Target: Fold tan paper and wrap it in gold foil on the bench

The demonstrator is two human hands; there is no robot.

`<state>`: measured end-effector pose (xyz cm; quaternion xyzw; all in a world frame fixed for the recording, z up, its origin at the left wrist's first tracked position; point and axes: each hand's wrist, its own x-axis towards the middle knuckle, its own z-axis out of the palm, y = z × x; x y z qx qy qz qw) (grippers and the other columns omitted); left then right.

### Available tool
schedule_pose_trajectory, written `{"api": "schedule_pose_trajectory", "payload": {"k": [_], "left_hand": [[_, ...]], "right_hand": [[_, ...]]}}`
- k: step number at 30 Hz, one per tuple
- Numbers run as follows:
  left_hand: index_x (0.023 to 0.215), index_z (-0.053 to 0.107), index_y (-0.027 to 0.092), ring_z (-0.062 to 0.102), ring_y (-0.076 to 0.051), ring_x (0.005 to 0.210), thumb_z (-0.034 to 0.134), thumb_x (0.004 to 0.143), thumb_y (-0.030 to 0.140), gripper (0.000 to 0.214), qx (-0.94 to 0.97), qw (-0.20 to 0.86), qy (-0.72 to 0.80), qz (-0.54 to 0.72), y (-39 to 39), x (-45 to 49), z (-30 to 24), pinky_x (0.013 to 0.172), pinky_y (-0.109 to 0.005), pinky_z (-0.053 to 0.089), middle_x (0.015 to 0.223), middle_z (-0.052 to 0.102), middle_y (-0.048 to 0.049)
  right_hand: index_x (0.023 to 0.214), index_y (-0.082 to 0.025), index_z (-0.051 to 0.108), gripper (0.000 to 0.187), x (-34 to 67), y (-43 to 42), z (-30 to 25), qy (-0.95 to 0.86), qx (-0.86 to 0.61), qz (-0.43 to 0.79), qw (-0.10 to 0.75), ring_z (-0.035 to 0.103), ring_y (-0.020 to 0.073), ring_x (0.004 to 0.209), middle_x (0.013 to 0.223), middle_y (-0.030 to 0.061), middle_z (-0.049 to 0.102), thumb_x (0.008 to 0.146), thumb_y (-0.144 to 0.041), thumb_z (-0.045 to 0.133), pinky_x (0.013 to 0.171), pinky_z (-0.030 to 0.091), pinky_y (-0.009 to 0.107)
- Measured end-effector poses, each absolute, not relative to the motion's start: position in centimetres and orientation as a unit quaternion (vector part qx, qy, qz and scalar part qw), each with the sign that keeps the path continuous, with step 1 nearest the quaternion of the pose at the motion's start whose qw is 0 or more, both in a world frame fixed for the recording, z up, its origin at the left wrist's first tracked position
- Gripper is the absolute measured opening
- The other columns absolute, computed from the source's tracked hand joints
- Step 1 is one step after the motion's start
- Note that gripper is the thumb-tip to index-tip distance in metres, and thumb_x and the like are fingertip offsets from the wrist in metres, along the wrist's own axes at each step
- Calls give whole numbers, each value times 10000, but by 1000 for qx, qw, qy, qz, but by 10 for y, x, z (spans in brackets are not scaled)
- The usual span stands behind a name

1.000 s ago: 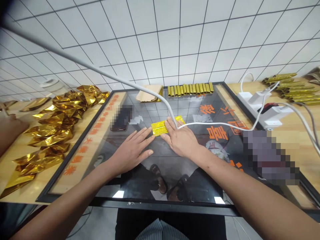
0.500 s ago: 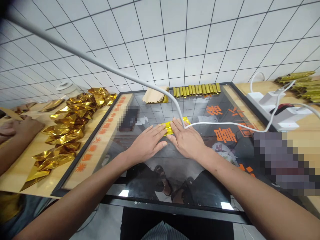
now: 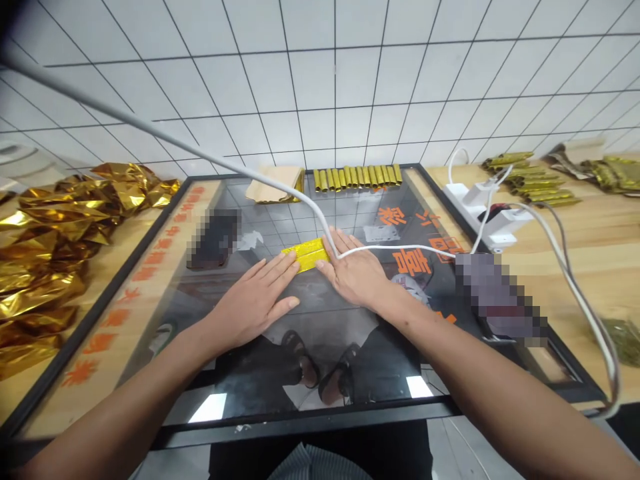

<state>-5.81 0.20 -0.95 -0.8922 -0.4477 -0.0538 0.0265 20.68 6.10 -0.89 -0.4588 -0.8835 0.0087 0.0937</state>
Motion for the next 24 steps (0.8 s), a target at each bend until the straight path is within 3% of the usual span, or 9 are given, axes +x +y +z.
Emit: {"api": "schedule_pose_trajectory", "payload": {"k": [8, 14, 18, 24], "left_hand": [[1693, 448, 190, 347, -301, 1672, 290, 1161, 637, 712, -892, -2, -448, -62, 3, -59, -4, 1357, -529, 293, 1786, 379, -130], [1682, 460, 187, 348, -302, 1671, 295, 1158, 643, 714, -888, -5, -454, -74, 3, -56, -7, 1358, -534, 284, 1776, 401, -134], [1699, 429, 179, 334, -299, 1678, 293, 1160, 640, 722, -888, -5, -454, -74, 3, -56, -9, 1356, -549, 285, 1786, 377, -140], [1722, 383, 175, 344, -296, 1673, 279, 1165, 618, 719, -889, -1, -453, -68, 2, -58, -10, 1349, -542, 304, 1801, 342, -123]], "right_hand": [[1706, -29, 376, 765, 221, 70, -14, -876, -471, 19, 106, 286, 332, 1683, 1775, 260, 341, 1165, -543, 205, 1348, 299, 576], [1691, 20, 374, 803, 215, 60, 0, -860, -490, -12, 138, 284, 384, 1678, 1781, 297, 291, 1163, -565, 217, 1346, 290, 599], [1723, -14, 325, 817, 192, 35, 9, -894, -427, 23, 137, 228, 343, 1698, 1806, 250, 250, 1159, -601, 259, 1376, 248, 564], [1718, -58, 370, 804, 173, 14, -2, -909, -398, 64, 109, 246, 298, 1693, 1790, 198, 331, 1158, -625, 262, 1395, 224, 521]]}}
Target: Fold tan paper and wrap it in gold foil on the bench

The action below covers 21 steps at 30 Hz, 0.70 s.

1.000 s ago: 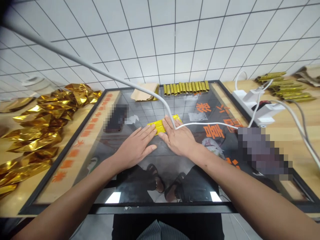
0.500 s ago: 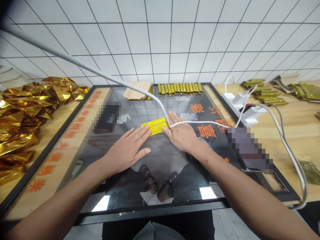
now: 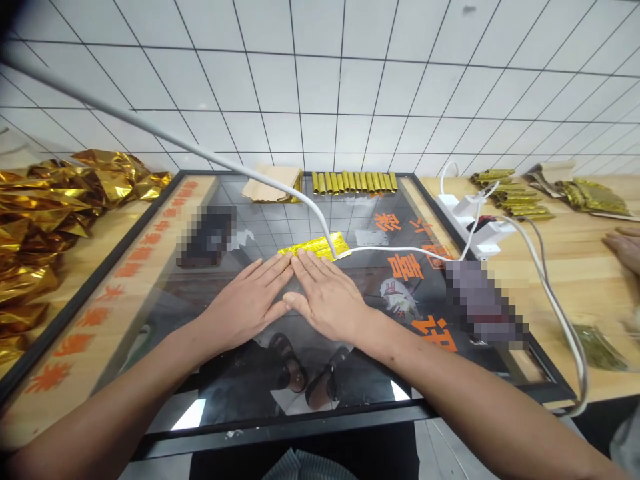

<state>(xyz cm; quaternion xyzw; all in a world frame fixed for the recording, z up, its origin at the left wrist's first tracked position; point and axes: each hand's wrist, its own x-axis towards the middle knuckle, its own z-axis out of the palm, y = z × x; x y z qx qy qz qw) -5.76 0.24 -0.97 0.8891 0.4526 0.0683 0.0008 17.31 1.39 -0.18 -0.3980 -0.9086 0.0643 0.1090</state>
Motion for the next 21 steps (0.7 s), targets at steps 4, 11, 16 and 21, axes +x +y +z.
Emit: {"api": "schedule_pose_trajectory", "payload": {"k": [4, 11, 16, 21], "left_hand": [[1707, 422, 184, 341, -297, 1675, 303, 1159, 633, 719, 887, -8, 456, 78, 3, -58, -13, 1355, -538, 293, 1789, 368, -124], [1700, 446, 187, 372, -313, 1659, 302, 1157, 633, 717, 890, -9, 447, 87, 4, -60, -13, 1346, -549, 312, 1766, 420, -126], [1686, 464, 162, 361, -308, 1665, 278, 1160, 634, 731, 890, -16, 449, 76, 5, -59, -13, 1343, -552, 314, 1775, 396, -134], [1709, 430, 192, 366, -317, 1662, 325, 1157, 628, 711, 888, -5, 450, 90, 5, -59, -16, 1348, -560, 302, 1774, 405, -129]], "right_hand": [[1709, -70, 402, 765, 178, 17, -2, -901, -417, 45, 106, 229, 299, 1694, 1782, 189, 350, 1164, -590, 273, 1397, 222, 517], [1704, -44, 396, 776, 193, 30, -4, -876, -473, 12, 91, 268, 326, 1685, 1770, 234, 353, 1163, -587, 274, 1365, 297, 551], [1653, 41, 436, 785, 212, 47, -5, -854, -511, -27, 92, 402, 395, 1625, 1728, 309, 400, 1168, -545, 240, 1322, 361, 566], [1645, 57, 434, 781, 209, 55, 5, -835, -533, -46, 131, 353, 406, 1648, 1741, 314, 368, 1165, -537, 268, 1340, 309, 586]]}}
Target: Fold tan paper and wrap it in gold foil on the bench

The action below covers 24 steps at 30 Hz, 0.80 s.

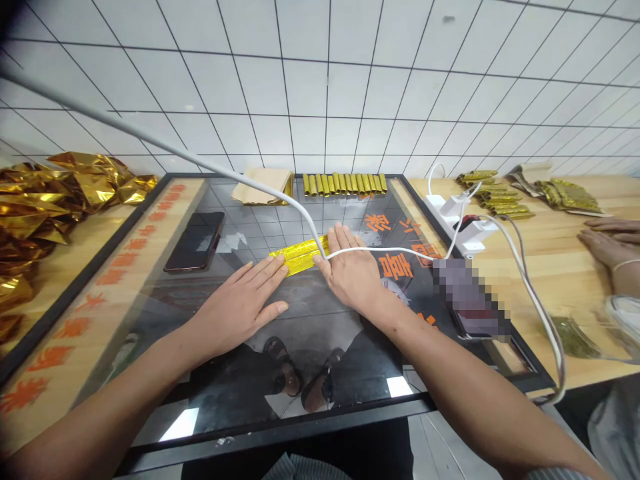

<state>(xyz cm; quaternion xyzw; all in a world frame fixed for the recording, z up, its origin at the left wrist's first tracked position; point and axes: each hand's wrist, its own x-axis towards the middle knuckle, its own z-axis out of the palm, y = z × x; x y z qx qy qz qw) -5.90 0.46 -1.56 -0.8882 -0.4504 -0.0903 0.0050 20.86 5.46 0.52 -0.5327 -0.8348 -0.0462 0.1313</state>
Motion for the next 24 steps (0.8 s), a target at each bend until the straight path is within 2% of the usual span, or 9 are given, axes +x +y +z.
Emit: {"api": "schedule_pose_trajectory", "payload": {"k": [5, 8, 12, 15, 20, 24], "left_hand": [[1742, 353, 187, 351, -318, 1668, 316, 1156, 623, 731, -890, 10, -447, -91, 4, -59, -16, 1340, -566, 319, 1790, 368, -140], [1767, 280, 191, 355, -308, 1667, 299, 1157, 622, 747, -890, 10, -447, -95, 5, -59, -16, 1339, -565, 324, 1804, 338, -130], [1732, 375, 190, 350, -310, 1670, 287, 1159, 621, 723, -890, 14, -447, -83, 5, -60, -17, 1344, -566, 311, 1785, 376, -130], [1698, 440, 167, 359, -308, 1666, 273, 1163, 615, 717, -890, 20, -448, -75, 5, -60, -16, 1342, -560, 318, 1778, 389, -136], [1699, 438, 179, 339, -304, 1675, 291, 1163, 616, 707, -888, 17, -454, -73, 4, -59, -15, 1348, -563, 303, 1781, 386, -124], [1694, 443, 150, 333, -312, 1677, 273, 1167, 611, 720, -888, 18, -455, -65, 4, -59, -15, 1347, -578, 301, 1787, 368, -136]], "right_hand": [[1737, -83, 332, 797, 178, 45, 9, -893, -420, 49, 156, 233, 302, 1699, 1814, 193, 256, 1158, -625, 245, 1368, 284, 542], [1715, -54, 367, 844, 168, 42, 3, -905, -395, 87, 131, 244, 285, 1696, 1807, 194, 292, 1151, -663, 217, 1385, 247, 504], [1713, -107, 399, 790, 174, 47, -2, -898, -419, 75, 114, 248, 277, 1694, 1805, 159, 318, 1158, -642, 228, 1386, 245, 515], [1710, -79, 395, 790, 181, 53, -3, -895, -431, 56, 105, 265, 283, 1689, 1799, 181, 314, 1163, -625, 231, 1387, 238, 516], [1709, -93, 404, 753, 195, 67, -8, -885, -451, 38, 111, 274, 277, 1686, 1786, 188, 340, 1170, -588, 227, 1379, 257, 533], [1681, -34, 433, 749, 205, 76, -13, -872, -475, 23, 113, 298, 301, 1677, 1785, 217, 330, 1176, -536, 200, 1372, 264, 508]]}}
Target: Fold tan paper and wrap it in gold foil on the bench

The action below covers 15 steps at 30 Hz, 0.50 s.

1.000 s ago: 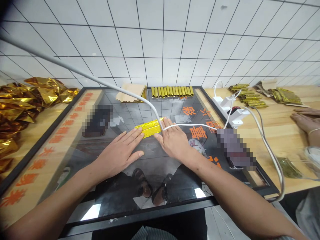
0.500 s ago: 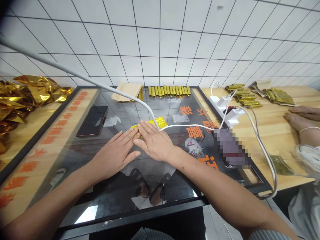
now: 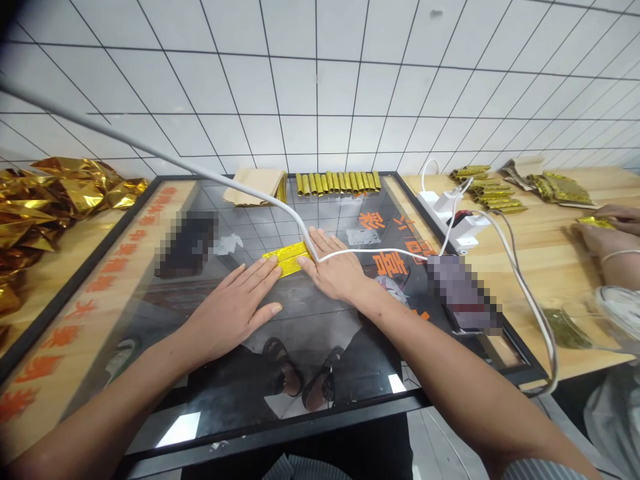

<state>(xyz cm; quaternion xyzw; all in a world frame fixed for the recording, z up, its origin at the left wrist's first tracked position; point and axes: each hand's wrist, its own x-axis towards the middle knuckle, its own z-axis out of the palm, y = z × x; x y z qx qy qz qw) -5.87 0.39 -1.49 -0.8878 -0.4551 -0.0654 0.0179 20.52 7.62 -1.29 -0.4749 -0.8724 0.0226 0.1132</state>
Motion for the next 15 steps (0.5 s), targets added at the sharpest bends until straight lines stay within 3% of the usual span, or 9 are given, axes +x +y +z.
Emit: {"api": "schedule_pose_trajectory", "payload": {"k": [10, 15], "left_hand": [[1698, 447, 159, 352, -309, 1668, 242, 1166, 617, 731, -889, 23, -452, -70, 5, -59, -15, 1349, -563, 307, 1780, 389, -119], [1711, 421, 168, 370, -318, 1659, 250, 1164, 621, 731, -892, 31, -443, -86, 5, -61, -20, 1339, -569, 312, 1771, 408, -134]], "right_hand": [[1678, 16, 408, 746, 212, 79, -10, -843, -523, 3, 130, 320, 343, 1669, 1770, 265, 334, 1171, -509, 252, 1355, 271, 536], [1739, -80, 321, 749, 194, 62, 4, -870, -461, -2, 174, 202, 297, 1708, 1824, 188, 233, 1166, -562, 318, 1383, 208, 539]]}}
